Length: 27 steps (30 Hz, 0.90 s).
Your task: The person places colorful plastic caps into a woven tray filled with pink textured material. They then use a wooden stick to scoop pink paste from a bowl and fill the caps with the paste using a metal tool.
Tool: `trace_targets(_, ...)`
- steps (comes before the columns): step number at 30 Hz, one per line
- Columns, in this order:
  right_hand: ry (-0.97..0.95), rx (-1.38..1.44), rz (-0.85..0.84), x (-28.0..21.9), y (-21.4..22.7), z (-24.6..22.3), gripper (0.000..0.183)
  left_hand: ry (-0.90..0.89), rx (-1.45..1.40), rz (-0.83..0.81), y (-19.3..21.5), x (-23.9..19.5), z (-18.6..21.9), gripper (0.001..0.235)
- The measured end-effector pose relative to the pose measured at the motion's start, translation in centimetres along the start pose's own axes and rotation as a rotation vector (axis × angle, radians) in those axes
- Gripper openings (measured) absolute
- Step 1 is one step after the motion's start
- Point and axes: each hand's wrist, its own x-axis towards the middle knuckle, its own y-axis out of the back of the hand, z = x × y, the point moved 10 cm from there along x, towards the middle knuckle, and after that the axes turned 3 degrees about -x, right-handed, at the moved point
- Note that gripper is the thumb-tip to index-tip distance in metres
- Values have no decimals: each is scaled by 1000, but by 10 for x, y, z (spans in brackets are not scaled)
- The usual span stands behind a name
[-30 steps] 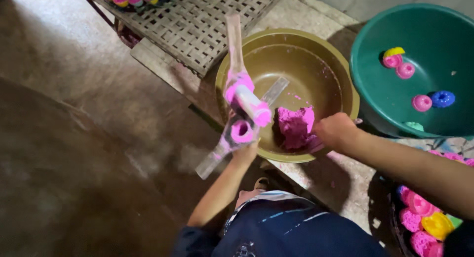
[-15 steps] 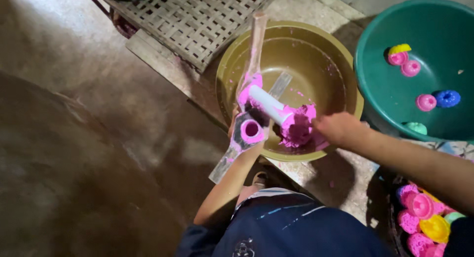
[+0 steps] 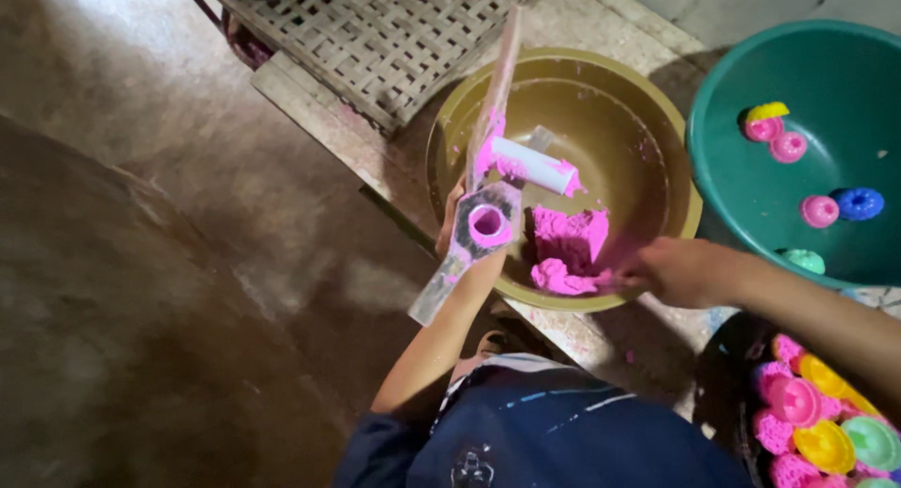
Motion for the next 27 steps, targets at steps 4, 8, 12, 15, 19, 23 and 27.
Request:
trace_targets(4, 41, 431, 116, -53, 53, 24, 41, 23, 214, -204, -9, 5, -2, 58)
trace_targets(8, -67, 387, 146, -75, 92, 12, 41, -5, 393, -467, -33, -2, 9, 62)
trace_targets(12, -164, -304, 224, -66, 111, -44, 33, -26, 198, -445, -52, -8, 12, 65)
trace_targets(15, -24, -725, 548, -57, 101, -117, 16, -199, 91, -391, -67, -20, 21, 63)
trace_targets(19, 167, -795, 746, -100, 93, -138, 19, 1, -18, -556, -82, -30, -9, 42)
trace_targets(23, -62, -613, 808, -170, 132, -110, 28, -85, 384, -439, -50, 4, -7, 54)
trace_targets(27, 2, -636, 866, -143, 141, -134, 17, -92, 223, -475, -46, 9, 16, 66)
